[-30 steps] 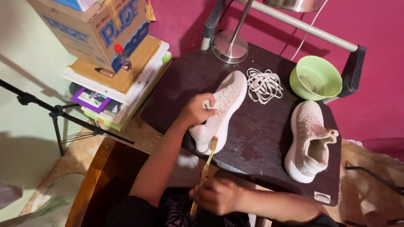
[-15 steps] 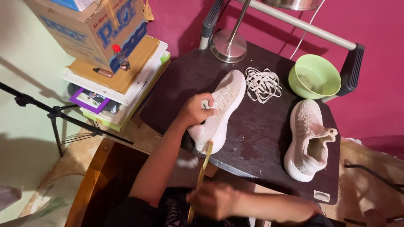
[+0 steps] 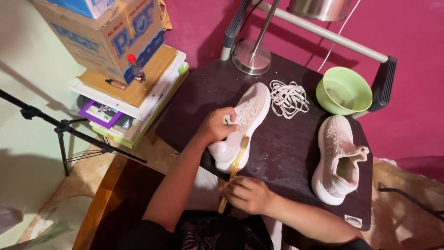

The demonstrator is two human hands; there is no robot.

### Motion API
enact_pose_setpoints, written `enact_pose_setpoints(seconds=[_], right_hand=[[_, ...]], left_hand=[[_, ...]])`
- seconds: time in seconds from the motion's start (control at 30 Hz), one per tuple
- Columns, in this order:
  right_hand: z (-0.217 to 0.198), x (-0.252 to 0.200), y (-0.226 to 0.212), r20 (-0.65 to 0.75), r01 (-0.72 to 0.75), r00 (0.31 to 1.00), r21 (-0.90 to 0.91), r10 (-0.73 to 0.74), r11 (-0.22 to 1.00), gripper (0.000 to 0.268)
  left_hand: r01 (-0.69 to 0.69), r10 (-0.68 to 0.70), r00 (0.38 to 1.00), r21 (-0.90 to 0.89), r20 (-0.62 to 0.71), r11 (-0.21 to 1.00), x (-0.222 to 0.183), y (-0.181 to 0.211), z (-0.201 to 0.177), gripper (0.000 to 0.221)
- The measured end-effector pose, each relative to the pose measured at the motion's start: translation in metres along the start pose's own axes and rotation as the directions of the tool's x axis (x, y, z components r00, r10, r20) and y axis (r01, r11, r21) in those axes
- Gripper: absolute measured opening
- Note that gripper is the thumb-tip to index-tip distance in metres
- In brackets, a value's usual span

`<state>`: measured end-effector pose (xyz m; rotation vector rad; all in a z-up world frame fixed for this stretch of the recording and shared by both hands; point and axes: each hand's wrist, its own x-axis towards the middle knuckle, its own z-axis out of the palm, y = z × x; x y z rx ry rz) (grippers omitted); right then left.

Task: Applying a liquid adhesive or cleaning agent to the sole of a white sneaker using a small brush at a repair bench.

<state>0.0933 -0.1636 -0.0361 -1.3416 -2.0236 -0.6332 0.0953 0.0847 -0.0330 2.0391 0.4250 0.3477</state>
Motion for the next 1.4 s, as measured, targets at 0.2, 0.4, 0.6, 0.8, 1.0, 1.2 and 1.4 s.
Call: enact_pose_setpoints(seconds=[0.2, 0.4, 0.6, 0.8, 1.0, 1.2, 1.4], right_hand=[[0.014, -0.028, 0.053, -0.061, -0.089, 0.994, 0.02, 0.09, 0.996, 0.013], [0.006, -0.033, 0.094, -0.046, -0.121, 0.992, -0.022, 0.119, 0.992, 0.01], [0.011, -0.038, 0.121, -0.039, -0.157, 0.987, -0.066, 0.155, 0.985, 0.008], [0.02, -0.057, 0.106, -0.026, -0.182, 0.983, -0.111, 0.18, 0.977, 0.006], [-0.014, -0.005, 0.065, 0.134, -0.108, 0.983, -0.109, 0.122, 0.988, 0.013], [-0.008, -0.024, 0.083, 0.102, -0.13, 0.985, -0.083, 0.138, 0.988, 0.021], [0.009, -0.06, 0.134, 0.074, -0.031, 0.996, -0.313, 0.057, 0.949, 0.024]], left_hand=[[-0.013, 0.013, 1.0, -0.006, -0.004, 1.0, -0.004, 0.005, -0.003, 0.027], [-0.011, 0.011, 1.0, 0.001, -0.001, 1.0, 0.0, -0.005, 0.003, 0.026], [0.042, -0.042, 0.999, 0.01, 0.012, 0.999, 0.001, -0.002, 0.001, 0.023], [0.028, -0.028, 0.999, -0.001, 0.029, 1.0, 0.002, -0.007, 0.003, 0.025], [0.067, -0.067, 0.997, -0.008, 0.037, 0.998, -0.004, 0.011, -0.004, 0.024], [0.0, 0.0, 1.0, -0.048, -0.006, 0.999, 0.0, -0.007, 0.001, 0.024], [-0.106, 0.1, 0.994, -0.118, -0.052, 0.987, 0.001, -0.021, 0.002, 0.027]])
